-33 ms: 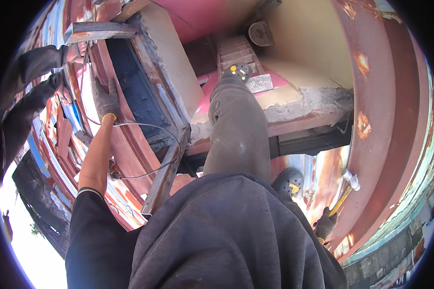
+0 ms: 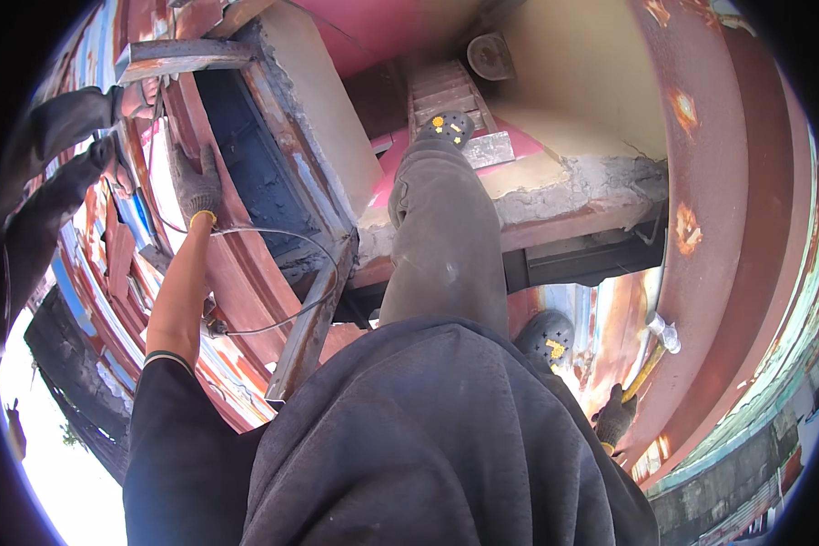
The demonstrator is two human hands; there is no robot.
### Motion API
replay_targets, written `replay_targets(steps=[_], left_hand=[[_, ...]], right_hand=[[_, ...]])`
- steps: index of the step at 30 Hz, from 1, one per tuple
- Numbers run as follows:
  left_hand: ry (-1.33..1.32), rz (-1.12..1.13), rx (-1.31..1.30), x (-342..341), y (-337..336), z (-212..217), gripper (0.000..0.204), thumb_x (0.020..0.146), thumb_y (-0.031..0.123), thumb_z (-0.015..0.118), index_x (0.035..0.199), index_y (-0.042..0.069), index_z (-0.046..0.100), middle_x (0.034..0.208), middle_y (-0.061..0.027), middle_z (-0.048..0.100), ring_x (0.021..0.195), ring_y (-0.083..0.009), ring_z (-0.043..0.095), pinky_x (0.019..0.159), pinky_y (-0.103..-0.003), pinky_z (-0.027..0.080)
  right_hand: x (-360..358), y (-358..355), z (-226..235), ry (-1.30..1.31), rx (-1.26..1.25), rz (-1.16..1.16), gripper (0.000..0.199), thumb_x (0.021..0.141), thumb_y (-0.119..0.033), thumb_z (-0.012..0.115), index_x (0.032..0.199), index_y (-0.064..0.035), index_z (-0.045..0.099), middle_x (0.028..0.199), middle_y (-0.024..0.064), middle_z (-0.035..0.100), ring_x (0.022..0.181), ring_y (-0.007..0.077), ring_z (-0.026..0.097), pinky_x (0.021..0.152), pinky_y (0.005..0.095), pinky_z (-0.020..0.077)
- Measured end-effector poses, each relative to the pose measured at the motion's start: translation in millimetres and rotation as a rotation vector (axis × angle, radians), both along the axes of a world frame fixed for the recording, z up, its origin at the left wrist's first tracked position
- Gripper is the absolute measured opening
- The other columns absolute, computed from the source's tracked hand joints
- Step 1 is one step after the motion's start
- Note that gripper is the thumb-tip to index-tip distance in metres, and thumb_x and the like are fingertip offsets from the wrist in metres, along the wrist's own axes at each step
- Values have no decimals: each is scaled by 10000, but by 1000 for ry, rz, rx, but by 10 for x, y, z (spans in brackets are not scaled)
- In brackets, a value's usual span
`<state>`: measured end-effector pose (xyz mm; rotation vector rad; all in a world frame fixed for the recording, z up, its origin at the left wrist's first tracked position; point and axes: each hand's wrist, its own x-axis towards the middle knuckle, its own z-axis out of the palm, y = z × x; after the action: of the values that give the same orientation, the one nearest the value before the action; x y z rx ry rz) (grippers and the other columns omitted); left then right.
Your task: The person uses a hammer to chip away at a concrete ledge on a red metal structure. They repeatedly strike the surface to remove material and debris, working along the edge of the ledge.
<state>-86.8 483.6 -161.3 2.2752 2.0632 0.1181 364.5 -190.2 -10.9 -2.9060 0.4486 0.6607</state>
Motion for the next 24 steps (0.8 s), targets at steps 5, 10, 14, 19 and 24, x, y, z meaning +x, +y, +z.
replay_targets(steps=[5,10,14,19,24], left_hand=[[-63,-103,50,-2,32,-78,742,921,443,594,1434,-47,378,1454,-248,426,1364,-369,400,1139,-402,304],[-46,-128,72,-139,83,-62,741,920,417,606,1456,-23,346,1447,-262,430,1353,-381,417,1121,-412,332],[-52,-159,116,-269,140,-221,802,891,522,602,1426,-39,397,1435,-253,453,1336,-388,437,1118,-417,343],[-12,-46,13,-18,22,-76,835,892,576,560,1419,-51,399,1390,-277,485,1289,-400,483,1080,-416,380],[-27,-119,61,-87,28,-84,810,896,566,563,1414,-38,411,1386,-277,488,1288,-410,479,1075,-424,383]], right_hand=[[-72,-155,-54,17,85,-146,250,910,-258,642,892,-61,489,542,-1,419,370,133,432,333,316,393],[-34,87,-51,110,104,-195,245,911,-253,647,887,-65,492,555,-3,426,387,129,443,352,314,411],[-17,70,-60,145,108,-212,245,911,-252,647,891,-58,500,570,5,448,402,132,462,361,314,419],[-11,74,-53,169,115,-222,245,911,-250,648,896,-49,509,588,15,474,422,135,486,373,314,430],[-25,99,-80,202,138,-232,246,911,-248,648,900,-40,518,605,25,501,441,139,510,386,314,441]])
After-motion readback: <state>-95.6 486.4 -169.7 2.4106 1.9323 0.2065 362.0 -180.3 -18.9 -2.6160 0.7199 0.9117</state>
